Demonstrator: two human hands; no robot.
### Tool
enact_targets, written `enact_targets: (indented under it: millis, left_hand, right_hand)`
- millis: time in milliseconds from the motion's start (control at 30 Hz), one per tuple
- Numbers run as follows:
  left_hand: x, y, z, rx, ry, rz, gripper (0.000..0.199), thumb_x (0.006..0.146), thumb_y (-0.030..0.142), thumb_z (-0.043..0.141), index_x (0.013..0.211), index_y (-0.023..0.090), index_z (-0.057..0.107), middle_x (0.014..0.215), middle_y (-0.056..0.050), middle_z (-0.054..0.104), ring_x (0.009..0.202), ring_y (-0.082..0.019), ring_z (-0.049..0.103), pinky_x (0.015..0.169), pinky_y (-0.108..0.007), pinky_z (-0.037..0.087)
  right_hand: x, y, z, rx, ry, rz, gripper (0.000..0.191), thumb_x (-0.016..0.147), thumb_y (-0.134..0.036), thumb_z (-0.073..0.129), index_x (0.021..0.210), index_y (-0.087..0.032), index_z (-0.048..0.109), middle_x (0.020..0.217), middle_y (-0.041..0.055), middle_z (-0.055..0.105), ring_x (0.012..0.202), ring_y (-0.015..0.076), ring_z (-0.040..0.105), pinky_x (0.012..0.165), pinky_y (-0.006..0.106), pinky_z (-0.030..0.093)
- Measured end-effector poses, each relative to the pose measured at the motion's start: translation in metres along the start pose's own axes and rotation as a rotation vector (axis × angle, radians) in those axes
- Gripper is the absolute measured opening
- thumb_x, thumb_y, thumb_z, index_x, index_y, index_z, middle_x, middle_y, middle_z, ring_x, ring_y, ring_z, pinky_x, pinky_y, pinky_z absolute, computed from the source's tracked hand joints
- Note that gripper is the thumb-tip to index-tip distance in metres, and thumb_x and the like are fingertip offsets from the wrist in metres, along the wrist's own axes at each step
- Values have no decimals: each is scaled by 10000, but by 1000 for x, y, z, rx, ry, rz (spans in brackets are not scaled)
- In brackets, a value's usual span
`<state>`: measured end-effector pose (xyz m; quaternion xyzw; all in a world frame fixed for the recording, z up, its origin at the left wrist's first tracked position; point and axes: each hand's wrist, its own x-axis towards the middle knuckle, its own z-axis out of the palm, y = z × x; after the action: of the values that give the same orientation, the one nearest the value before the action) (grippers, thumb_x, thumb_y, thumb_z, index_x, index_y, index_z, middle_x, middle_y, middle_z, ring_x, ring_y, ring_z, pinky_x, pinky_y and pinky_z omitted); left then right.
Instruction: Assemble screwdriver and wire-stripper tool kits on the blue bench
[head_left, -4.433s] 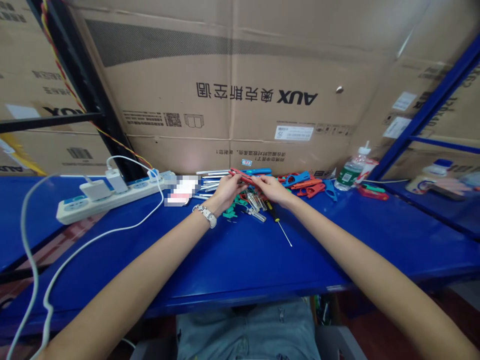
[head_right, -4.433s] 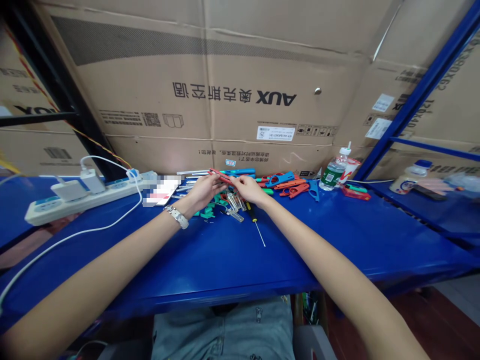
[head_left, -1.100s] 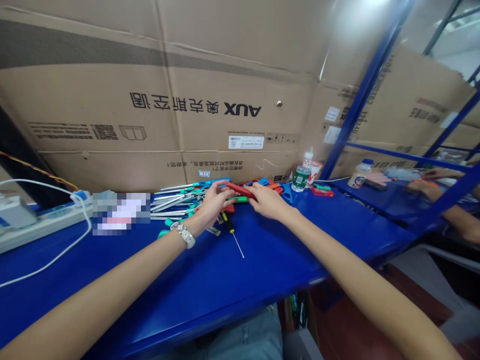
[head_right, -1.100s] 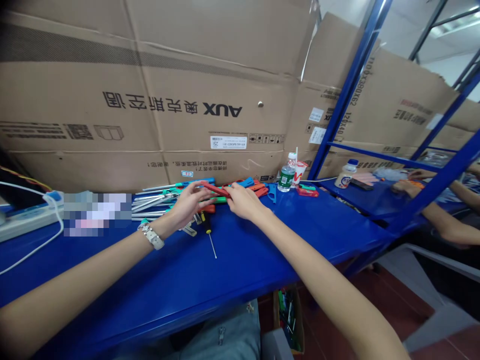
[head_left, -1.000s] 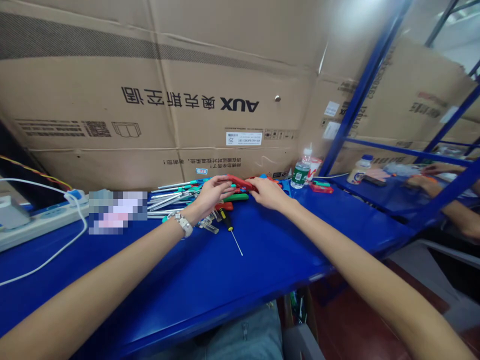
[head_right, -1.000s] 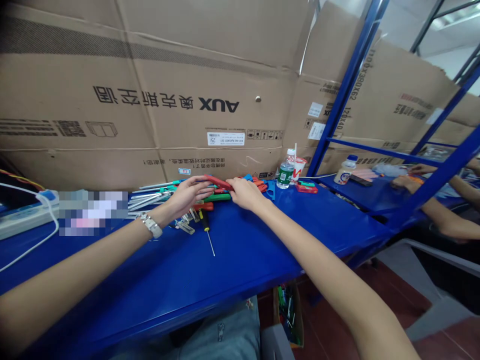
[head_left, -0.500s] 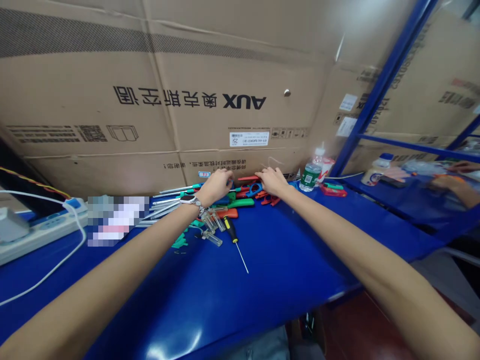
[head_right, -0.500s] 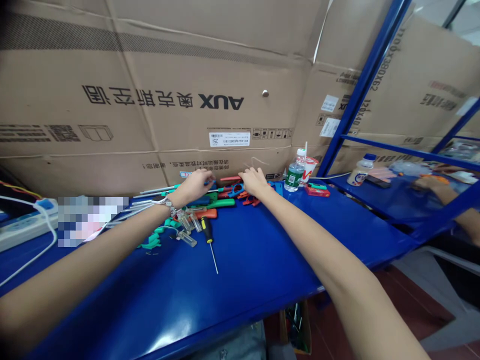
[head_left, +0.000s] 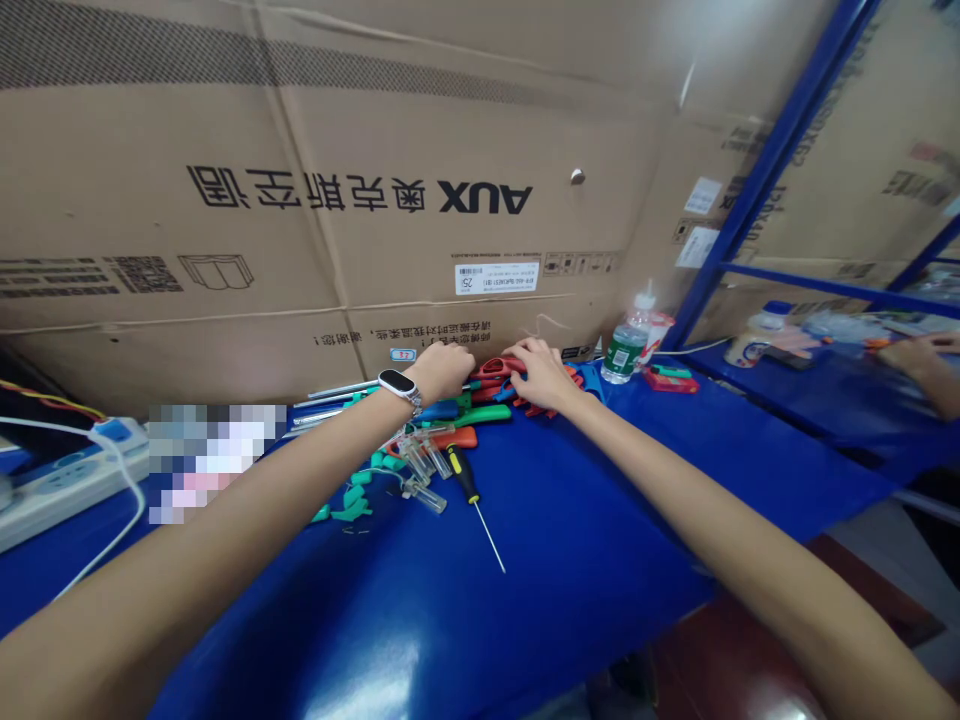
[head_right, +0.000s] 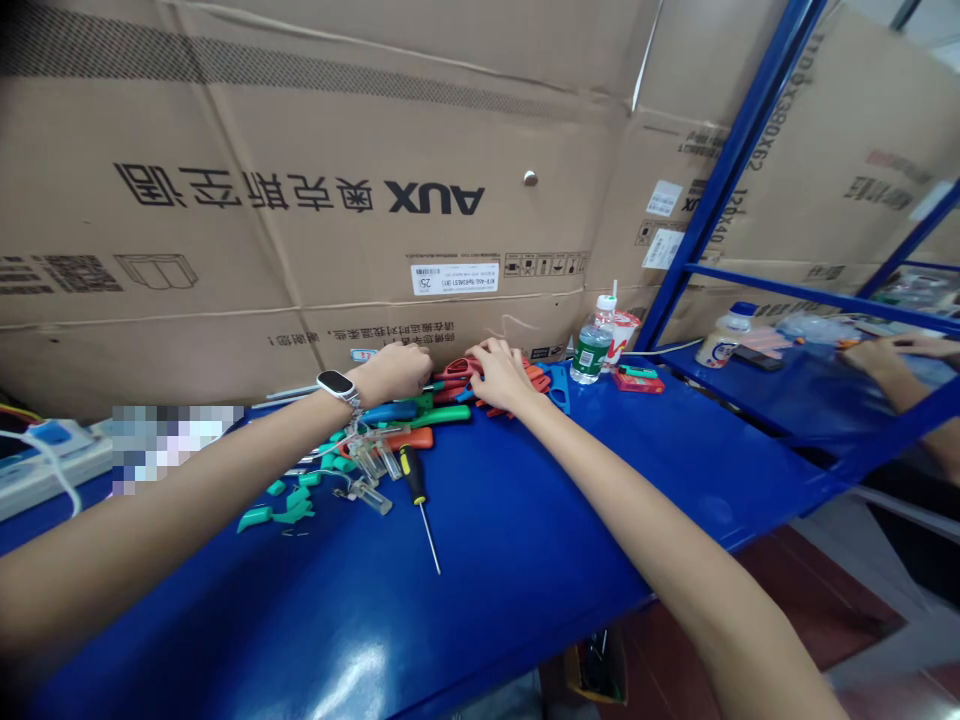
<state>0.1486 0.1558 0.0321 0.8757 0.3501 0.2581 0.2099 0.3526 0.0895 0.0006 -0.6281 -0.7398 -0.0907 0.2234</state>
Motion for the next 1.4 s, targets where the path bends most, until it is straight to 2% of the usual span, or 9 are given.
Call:
enact_targets:
  millis: [100, 300, 633, 833, 967, 1033, 1167, 1267, 1400]
  left_hand:
    - [-5, -3, -2, 170, -22, -6, 348, 641, 151, 781, 467, 192, 482, 730, -153, 670, 1113, -412, 636, 1026, -497, 416]
    - [-20, -7, -15, 271, -8, 7, 272, 715, 187, 740, 540, 194, 531, 788, -171, 676, 1086, -413, 655, 983, -487, 447]
    - [-61, -5, -95, 376, -2, 70, 119, 864, 293, 673, 806, 206, 617, 823, -78, 612, 857, -270, 624, 908, -368, 441]
    - [-92, -14, -120, 482, 16, 116, 154, 942, 352, 587, 907, 211, 637, 920, -91, 628, 883, -265, 612, 840, -349, 456]
    - [-96, -27, -117, 573, 39, 139, 137, 970, 309, 548, 957, 198, 626, 1007, -103, 655, 1011, -284, 622, 933, -401, 461]
    - [-95, -33, -110, 612, 78, 156, 150, 965, 284, 551, 1052, 185, 623, 1177, -131, 649, 1164, -323, 584, 1007, -469, 440]
    - [-96, -42, -92, 558, 193, 162, 423, 957, 293, 554, 1362, 185, 494, 1520, -171, 448, 1350, -348, 491, 1045, -505, 447]
    - [-96, -46, -80, 503, 152, 103, 473, 961, 335, 547, 1396, 173, 461, 1439, -166, 537, 1257, -319, 581, 1030, -463, 474]
    - [-95, -47, -65, 500, 83, -14, 411, 933, 402, 589, 1275, 178, 552, 1310, -141, 646, 1142, -316, 649, 947, -431, 510]
  right_hand:
    - [-6, -4, 3, 27, 46, 8, 372, 910, -237, 511, 1246, -198, 667, 1275, 144, 617, 1205, 322, 505, 976, 478, 391]
    - [-8, -13, 13, 63, 145, 44, 271, 907, -232, 520, 1089, -200, 719, 1140, 138, 622, 1146, 325, 497, 944, 459, 408]
    - [2, -45, 19, 74, 96, -32, 336, 868, -273, 625, 1191, -211, 693, 1172, 117, 622, 1141, 310, 498, 944, 446, 390]
    - [14, -61, 20, 86, 79, -51, 247, 932, -232, 543, 1101, -210, 721, 1121, 105, 677, 1116, 290, 523, 921, 423, 364]
    - [24, -64, 20, 81, 57, -29, 334, 931, -179, 490, 1190, -206, 700, 1114, 100, 712, 1088, 277, 561, 944, 431, 339]
    - [26, -61, 19, 46, 69, 6, 364, 917, -166, 489, 1216, -201, 694, 1131, 105, 710, 1098, 284, 561, 942, 433, 333]
    - [24, -45, 11, -53, 78, 88, 364, 897, -178, 500, 1189, -203, 717, 1121, 118, 706, 1105, 307, 547, 933, 443, 322]
    - [19, -31, -1, -110, 103, 134, 365, 880, -160, 498, 1152, -206, 738, 1127, 124, 696, 1120, 317, 533, 935, 454, 314]
    - [10, -15, -17, -137, 118, 175, 392, 858, -137, 497, 1148, -206, 751, 1085, 133, 687, 1119, 329, 524, 927, 469, 319]
